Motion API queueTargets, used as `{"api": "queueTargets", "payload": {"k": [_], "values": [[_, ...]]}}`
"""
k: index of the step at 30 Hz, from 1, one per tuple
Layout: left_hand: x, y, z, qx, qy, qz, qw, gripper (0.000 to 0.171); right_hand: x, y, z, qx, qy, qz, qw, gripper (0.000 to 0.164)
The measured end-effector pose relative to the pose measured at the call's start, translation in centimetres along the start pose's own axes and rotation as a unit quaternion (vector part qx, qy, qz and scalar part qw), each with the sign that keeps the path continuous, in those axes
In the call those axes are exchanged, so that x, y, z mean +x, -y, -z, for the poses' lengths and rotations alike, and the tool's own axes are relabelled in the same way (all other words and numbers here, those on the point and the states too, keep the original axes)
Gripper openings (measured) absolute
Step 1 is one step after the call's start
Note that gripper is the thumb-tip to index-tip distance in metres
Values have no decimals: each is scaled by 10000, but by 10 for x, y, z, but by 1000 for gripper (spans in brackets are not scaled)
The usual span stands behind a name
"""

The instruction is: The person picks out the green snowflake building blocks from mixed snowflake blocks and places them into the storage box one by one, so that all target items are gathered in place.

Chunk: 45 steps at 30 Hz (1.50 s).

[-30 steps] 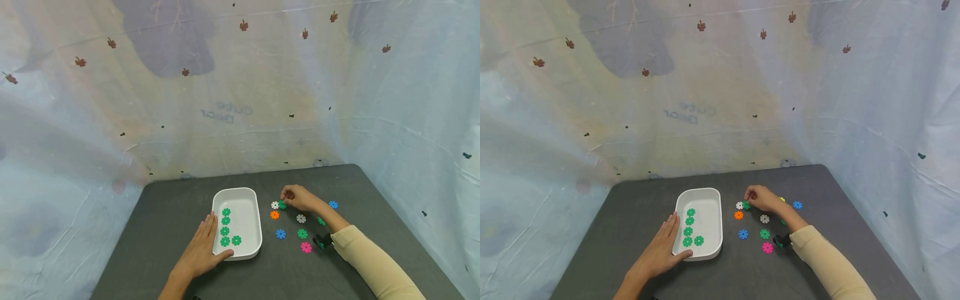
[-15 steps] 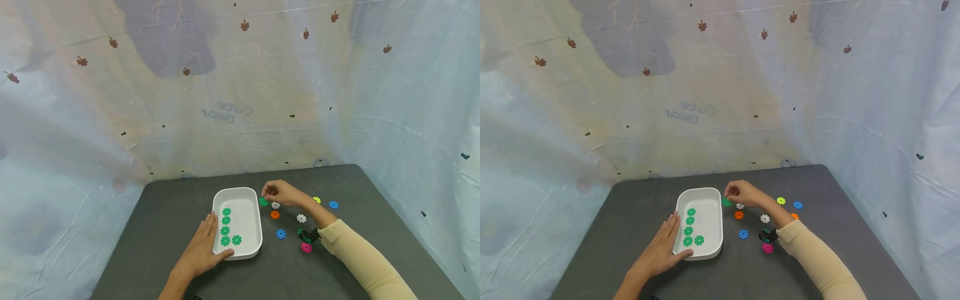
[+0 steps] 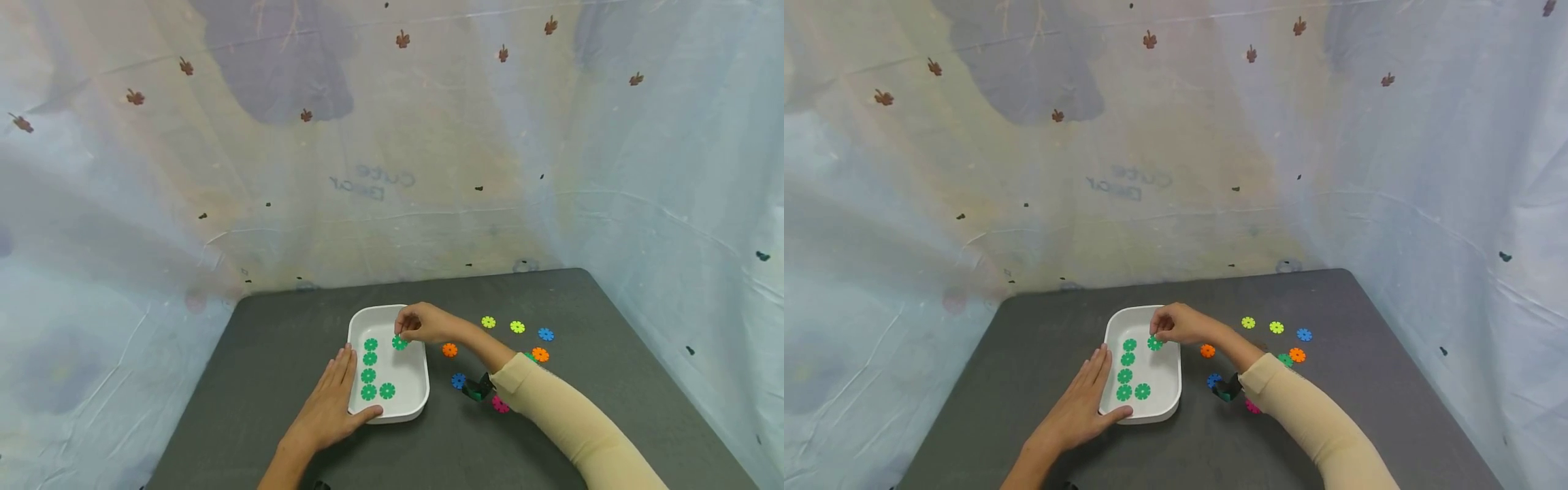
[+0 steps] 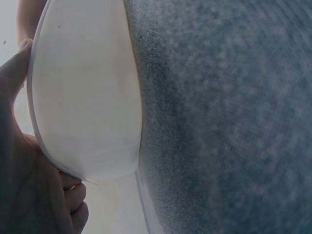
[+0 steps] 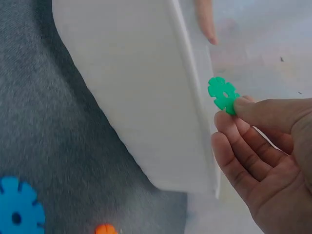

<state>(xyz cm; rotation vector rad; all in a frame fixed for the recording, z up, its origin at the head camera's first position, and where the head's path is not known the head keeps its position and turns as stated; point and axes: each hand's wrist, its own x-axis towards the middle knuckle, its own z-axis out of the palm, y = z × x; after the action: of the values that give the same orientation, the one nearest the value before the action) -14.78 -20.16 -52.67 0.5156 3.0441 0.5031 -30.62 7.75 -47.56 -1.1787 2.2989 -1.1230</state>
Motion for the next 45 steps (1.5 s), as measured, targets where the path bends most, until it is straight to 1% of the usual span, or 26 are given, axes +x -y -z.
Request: {"api": "queueTargets", "payload": {"k": [3,7,15,19,25,30,35,42,45], "values": [[0,0,1,19,4,-9,10000,121,11,0,-7,-86,102,-11,9999,5],[0,0,1,-15,27,-1,10000,121,22,2,-16,-193,234,-146,9994,6],[-1,1,1,-10,-9,-21,10000,121,37,7,-29,-583,466,-255,9969,6],[-1,1,0,-18,-2,-41,10000,121,43,7,-34,-694,817,-289,9938,7],[-2,1,0,-47,-20,-60,10000,121,50,2,-39,-719,1359,-393,9873,12],[-2,1,-1,23,-30,-84,10000,122,52,2,-45,-619,1652,-429,9834,15],[-2,1,-2,5,-93,-92,9999,120,51,4,-48,-531,1609,-516,9842,12],[-2,1,-2,-3,-56,-37,10000,121,50,4,-48,-769,1572,-479,9834,12],[-2,1,-2,-1,-38,-24,10000,122,49,4,-46,-912,1437,-414,9845,11]]}}
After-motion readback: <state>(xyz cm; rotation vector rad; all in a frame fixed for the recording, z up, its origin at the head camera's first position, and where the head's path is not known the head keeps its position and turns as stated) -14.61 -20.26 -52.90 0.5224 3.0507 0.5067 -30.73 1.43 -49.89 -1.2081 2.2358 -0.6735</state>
